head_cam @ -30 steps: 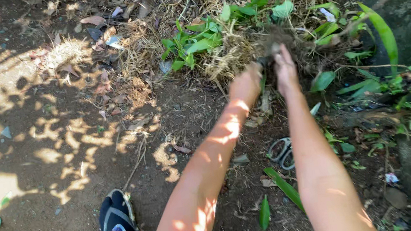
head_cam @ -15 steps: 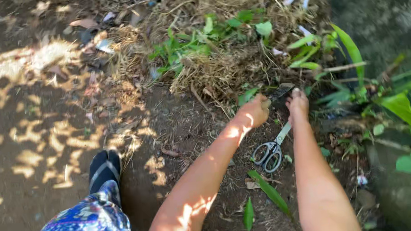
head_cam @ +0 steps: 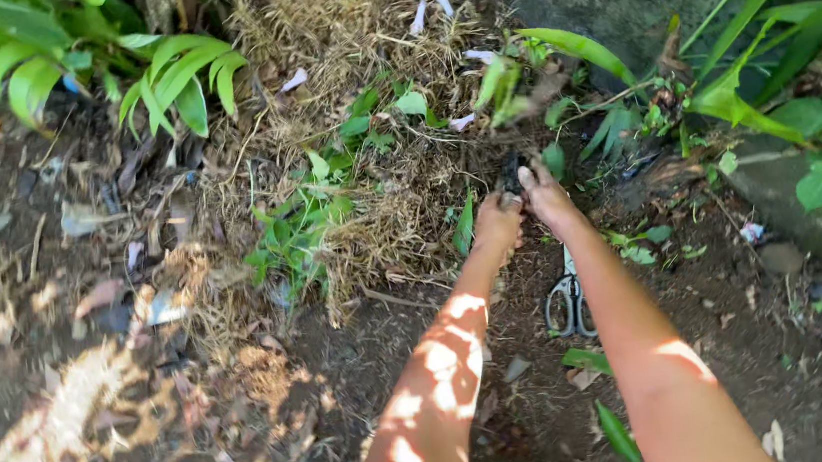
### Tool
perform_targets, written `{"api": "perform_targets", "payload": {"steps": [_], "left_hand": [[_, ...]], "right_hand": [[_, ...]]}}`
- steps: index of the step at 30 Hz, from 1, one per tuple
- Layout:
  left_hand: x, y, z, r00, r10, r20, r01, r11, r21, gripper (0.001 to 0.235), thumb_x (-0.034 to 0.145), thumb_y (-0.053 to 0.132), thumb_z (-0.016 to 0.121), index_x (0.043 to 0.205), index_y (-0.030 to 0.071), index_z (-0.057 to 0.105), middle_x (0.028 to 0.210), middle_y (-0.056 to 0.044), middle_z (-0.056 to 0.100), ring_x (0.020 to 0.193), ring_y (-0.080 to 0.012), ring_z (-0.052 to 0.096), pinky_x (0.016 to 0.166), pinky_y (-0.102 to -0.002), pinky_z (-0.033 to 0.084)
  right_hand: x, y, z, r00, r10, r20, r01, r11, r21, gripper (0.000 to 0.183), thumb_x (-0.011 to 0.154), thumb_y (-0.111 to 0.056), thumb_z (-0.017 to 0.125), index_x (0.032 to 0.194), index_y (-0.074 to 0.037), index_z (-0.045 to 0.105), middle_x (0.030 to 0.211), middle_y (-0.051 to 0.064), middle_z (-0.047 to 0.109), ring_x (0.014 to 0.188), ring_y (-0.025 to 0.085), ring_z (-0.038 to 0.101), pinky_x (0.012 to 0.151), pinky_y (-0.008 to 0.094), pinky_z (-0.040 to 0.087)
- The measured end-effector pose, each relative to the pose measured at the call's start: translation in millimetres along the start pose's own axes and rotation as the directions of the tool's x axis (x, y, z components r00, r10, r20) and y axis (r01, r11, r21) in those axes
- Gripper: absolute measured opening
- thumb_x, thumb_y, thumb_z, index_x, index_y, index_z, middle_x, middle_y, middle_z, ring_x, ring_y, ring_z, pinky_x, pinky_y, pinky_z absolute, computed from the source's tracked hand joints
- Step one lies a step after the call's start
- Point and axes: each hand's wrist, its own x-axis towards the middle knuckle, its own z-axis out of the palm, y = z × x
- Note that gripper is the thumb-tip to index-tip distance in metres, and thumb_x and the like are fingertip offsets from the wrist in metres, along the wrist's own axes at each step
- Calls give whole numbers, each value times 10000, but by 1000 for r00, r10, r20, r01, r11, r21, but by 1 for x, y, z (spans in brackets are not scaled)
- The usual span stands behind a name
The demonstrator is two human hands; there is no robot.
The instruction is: The person uses scissors to trim leaves and weeds from a garden bed. They cut various green leaves and stems near the ground, gathering the cuttings into a pile. The person then moves to another area to trim a small bush with broad leaves, cutting branches and leaves with the scissors.
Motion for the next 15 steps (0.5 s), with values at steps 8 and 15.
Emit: {"api": "perform_targets", "payload": {"steps": [8, 15], "left_hand": [[-17, -8, -25, 999, 15, -49, -39, 848, -529, 559, 1016, 152, 604, 1549, 163, 435, 751, 7, 592, 486, -64, 481, 381, -252, 392], [-40, 16, -38, 994, 33, -109, -99, 711, -696, 570, 1025, 193, 561, 1564, 180, 373, 710, 4, 535, 449, -64, 452, 354, -247, 353]], "right_hand": [[-70, -73, 16, 976, 15, 219, 27, 982, -187, 487, 989, -278, 596, 1472, -236, 541, 1283, 75, 663, 1100, 183, 619, 905, 358, 550], [-91, -137, -32, 970, 242, -9, -195, 755, -626, 359, 967, -218, 633, 1321, -204, 685, 1292, 76, 690, 1092, 276, 651, 905, 420, 545]]}}
